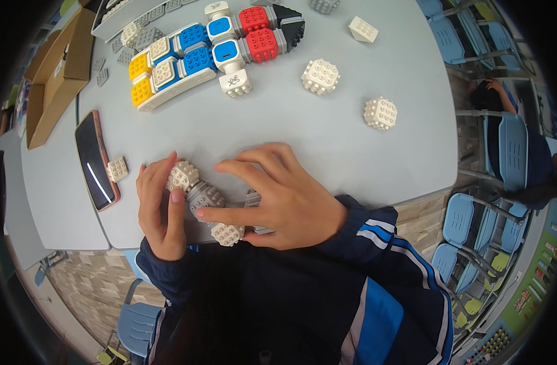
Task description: The person assembles a structure using small interlocking plastic blocks. They connect gray and white pieces to form a base, then attach a larger pre-assembled block with blue, yellow, and red sections to complete the model.
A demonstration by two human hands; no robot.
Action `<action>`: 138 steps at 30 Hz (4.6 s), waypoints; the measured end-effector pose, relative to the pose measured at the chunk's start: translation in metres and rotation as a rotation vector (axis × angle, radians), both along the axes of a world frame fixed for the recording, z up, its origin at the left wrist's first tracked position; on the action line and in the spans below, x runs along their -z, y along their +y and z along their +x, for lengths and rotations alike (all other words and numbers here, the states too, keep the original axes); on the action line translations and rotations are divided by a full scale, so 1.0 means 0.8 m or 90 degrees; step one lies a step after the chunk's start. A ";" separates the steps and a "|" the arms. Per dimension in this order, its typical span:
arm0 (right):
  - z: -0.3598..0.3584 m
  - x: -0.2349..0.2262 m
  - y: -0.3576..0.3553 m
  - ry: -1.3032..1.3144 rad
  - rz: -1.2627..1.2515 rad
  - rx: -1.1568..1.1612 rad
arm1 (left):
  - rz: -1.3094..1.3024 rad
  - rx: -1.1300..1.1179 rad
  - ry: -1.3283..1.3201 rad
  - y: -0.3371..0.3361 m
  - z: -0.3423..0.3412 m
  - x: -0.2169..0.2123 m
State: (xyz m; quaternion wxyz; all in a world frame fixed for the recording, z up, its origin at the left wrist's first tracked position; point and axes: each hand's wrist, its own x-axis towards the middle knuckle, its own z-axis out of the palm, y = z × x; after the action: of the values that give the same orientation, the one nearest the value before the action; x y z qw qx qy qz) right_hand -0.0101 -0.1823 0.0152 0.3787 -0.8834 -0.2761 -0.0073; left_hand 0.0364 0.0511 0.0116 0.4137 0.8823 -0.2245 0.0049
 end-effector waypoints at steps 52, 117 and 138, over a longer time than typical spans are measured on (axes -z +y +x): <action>0.011 -0.006 0.009 0.015 0.008 0.036 | 0.142 0.237 -0.020 -0.008 -0.012 -0.003; -0.009 -0.003 -0.013 0.028 0.072 0.128 | 0.070 0.014 -0.203 -0.011 -0.056 0.004; 0.028 0.004 -0.077 -0.120 -0.016 0.457 | 0.223 0.136 -0.197 -0.035 -0.058 0.007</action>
State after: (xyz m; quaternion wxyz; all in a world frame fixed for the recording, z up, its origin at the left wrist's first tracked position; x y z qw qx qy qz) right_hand 0.0121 -0.2439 0.0124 0.3142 -0.9239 0.0176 -0.2176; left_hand -0.0097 0.0232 0.0057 0.2138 0.9004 -0.3745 0.0571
